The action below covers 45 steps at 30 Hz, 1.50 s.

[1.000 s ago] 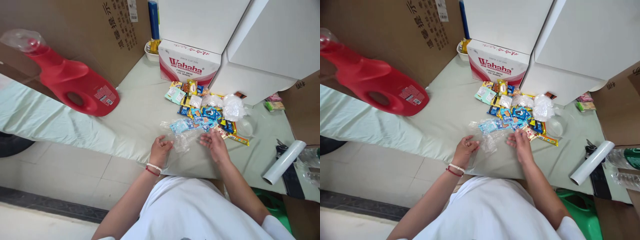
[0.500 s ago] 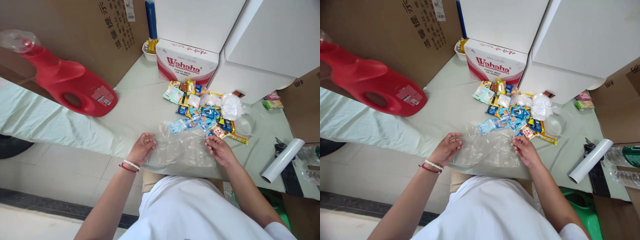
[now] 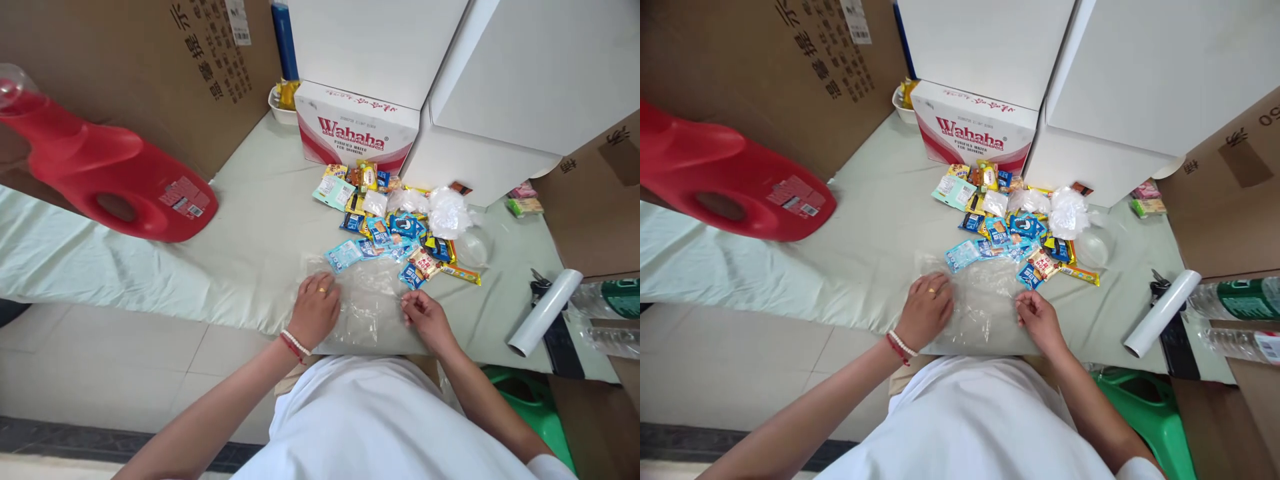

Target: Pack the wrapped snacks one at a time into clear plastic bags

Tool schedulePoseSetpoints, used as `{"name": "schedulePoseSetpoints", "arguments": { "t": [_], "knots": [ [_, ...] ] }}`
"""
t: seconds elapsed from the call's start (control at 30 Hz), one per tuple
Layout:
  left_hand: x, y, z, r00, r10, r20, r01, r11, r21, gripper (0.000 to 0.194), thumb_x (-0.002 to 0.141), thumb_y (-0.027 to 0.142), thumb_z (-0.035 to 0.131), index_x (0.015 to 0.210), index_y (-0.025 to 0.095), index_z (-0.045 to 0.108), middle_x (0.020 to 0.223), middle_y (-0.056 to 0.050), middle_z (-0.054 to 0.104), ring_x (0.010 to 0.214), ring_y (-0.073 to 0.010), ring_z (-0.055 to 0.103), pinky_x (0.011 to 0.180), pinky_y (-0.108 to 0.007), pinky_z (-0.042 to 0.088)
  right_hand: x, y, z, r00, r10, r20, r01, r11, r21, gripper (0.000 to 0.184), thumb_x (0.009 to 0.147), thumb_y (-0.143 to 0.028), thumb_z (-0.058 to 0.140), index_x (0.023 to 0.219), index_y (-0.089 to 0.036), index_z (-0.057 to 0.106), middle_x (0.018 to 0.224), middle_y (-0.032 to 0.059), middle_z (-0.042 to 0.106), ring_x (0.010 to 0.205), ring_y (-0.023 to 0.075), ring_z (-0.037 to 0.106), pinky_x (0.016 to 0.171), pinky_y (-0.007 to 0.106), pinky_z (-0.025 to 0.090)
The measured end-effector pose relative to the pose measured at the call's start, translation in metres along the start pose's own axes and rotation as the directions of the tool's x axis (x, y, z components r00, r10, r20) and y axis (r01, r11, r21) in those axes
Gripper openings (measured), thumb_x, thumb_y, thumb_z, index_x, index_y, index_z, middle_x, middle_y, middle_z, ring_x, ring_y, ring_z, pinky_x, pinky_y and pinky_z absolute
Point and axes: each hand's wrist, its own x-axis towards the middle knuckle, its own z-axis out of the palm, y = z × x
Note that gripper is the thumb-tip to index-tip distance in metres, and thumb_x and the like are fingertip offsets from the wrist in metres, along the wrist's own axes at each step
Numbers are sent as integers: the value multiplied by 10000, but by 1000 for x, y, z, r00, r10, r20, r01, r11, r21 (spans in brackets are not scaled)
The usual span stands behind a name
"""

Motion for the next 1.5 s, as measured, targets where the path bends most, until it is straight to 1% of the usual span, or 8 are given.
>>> {"name": "schedulePoseSetpoints", "arguments": {
  "t": [0.17, 0.27, 0.5, 0.67, 0.87, 1.1, 1.23, 1.5],
  "knots": [
    [-22, -33, 14, 996, -26, 82, 20, 997, 77, 520, 982, 406, 513, 1475, 243, 540, 1604, -181, 438, 1499, -367, 387, 1209, -637, 227, -7, -12, -51, 996, 77, 48, -60, 956, -289, 391, 720, -604, 769, 765, -226, 676, 583, -30, 546, 492, 138, 455, 465, 267, 380],
    [-28, -38, 11, 994, 1, 111, -11, 996, 89, 565, 991, 446, 493, 1526, 262, 485, 1640, -169, 379, 1517, -365, 363, 1217, -659, 184, 31, -62, -55, 987, -154, 35, 151, 852, -502, 342, 804, -568, 705, 761, -229, 691, 617, -12, 576, 564, 158, 483, 528, 276, 376],
    [-27, -35, 10, 993, -5, 119, -6, 996, 92, 576, 1002, 465, 477, 1540, 261, 463, 1651, -143, 361, 1519, -350, 366, 1231, -662, 159, 213, -171, 75, 831, -509, 224, 389, 245, -888, 287, 964, -263, 469, 1061, -143, 711, 1067, 136, 708, 986, 270, 603, 840, 357, 441],
    [-28, -35, 5, 996, -27, 86, 24, 999, 33, 558, 990, 467, 511, 1511, 267, 505, 1628, -127, 413, 1499, -334, 407, 1243, -630, 201, 255, -161, 106, 660, -219, 719, 709, -134, -692, 274, 944, -186, 497, 1053, -85, 728, 1144, 189, 687, 1161, 300, 517, 1002, 378, 371],
    [-27, -35, 6, 998, -40, 43, 41, 999, -6, 502, 998, 426, 504, 1467, 254, 557, 1601, -128, 456, 1481, -328, 434, 1247, -621, 202, 239, -148, 43, 845, -280, 456, 456, -71, -887, 267, 916, -183, 525, 1036, -104, 750, 1052, 158, 741, 1030, 284, 624, 1028, 404, 370],
    [-27, -34, 7, 999, -31, 38, 31, 999, 10, 474, 998, 385, 503, 1441, 237, 579, 1569, -132, 501, 1452, -338, 471, 1226, -623, 254, 243, -159, 133, 971, -137, 195, 198, 11, -980, 594, 976, -594, 485, 1165, -98, 751, 1197, 247, 718, 1126, 362, 655, 900, 414, 481],
    [-28, -34, 7, 999, -42, 29, 41, 999, 29, 456, 1005, 379, 492, 1423, 224, 590, 1556, -125, 519, 1440, -331, 485, 1222, -603, 269, 246, -155, 162, 984, -79, 157, 160, 37, -986, 571, 889, -533, 656, 1255, -98, 703, 1269, 248, 689, 1166, 365, 646, 920, 416, 492],
    [-27, -37, 6, 999, -47, -12, 46, 998, -32, 424, 995, 357, 518, 1384, 225, 621, 1519, -114, 564, 1420, -314, 511, 1241, -562, 242, 246, -191, 109, 876, -370, 308, 347, 40, -937, 704, 758, -399, 806, 1386, -180, 577, 1302, 166, 635, 1231, 413, 525, 1008, 533, 460]
  ]
}}
